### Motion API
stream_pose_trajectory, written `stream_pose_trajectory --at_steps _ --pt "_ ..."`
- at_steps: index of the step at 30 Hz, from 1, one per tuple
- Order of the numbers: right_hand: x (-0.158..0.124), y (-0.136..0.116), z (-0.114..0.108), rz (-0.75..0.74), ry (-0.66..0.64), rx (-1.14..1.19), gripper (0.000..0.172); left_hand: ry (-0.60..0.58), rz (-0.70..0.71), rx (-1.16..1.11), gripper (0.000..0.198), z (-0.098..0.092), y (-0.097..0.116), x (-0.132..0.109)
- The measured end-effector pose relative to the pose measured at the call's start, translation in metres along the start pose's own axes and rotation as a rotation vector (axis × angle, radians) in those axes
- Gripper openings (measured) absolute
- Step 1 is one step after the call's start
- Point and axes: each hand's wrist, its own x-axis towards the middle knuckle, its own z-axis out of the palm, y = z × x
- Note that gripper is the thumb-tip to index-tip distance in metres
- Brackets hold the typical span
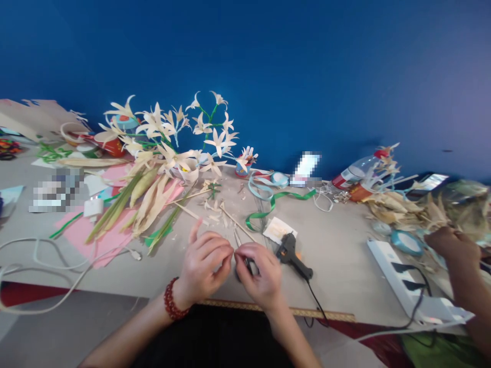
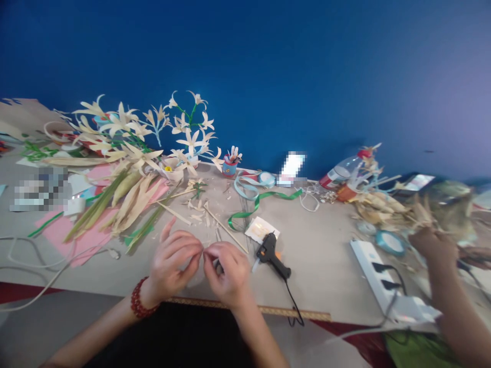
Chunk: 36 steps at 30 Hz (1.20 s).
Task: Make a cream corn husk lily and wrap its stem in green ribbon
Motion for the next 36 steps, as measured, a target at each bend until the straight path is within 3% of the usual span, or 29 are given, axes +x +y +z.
stream_pose_trajectory --at_steps 8,13,16,19,25,29,33,36 --pt "0.0 -0.003 0.006 0.008 0.004 -0.013 0.014 0.034 -0.041 -0.033 0.016 0.003 -0.003 0.0" --pt "-0.003 0.002 0.0 0.115 0.13 -0.006 0.01 0.137 -0.11 0.011 0.015 0.0 -0.019 -0.004" --pt "-0.002 0.002 0.0 0.205 0.125 0.028 0.007 0.027 -0.126 -0.072 0.016 -0.003 -0.016 0.0" --pt "0.001 -0.001 0.004 0.184 0.11 0.02 0.007 -0.089 -0.142 -0.135 0.012 0.0 -0.004 0.008" --pt "0.0 -0.003 0.008 0.089 0.16 -0.003 0.011 -0.056 -0.225 -0.159 0.012 0.01 -0.003 0.006" --pt "-0.003 0.002 0.006 0.126 0.249 -0.008 0.01 0.021 -0.272 -0.155 0.013 0.007 -0.009 0.002" --pt "-0.001 0.002 0.008 0.151 0.17 0.016 0.008 -0.053 -0.186 -0.18 0.011 0.002 -0.005 0.006" --pt "0.002 -0.002 0.011 0.132 0.138 0.026 0.008 -0.043 -0.138 -0.133 0.011 0.002 -0.003 0.008"
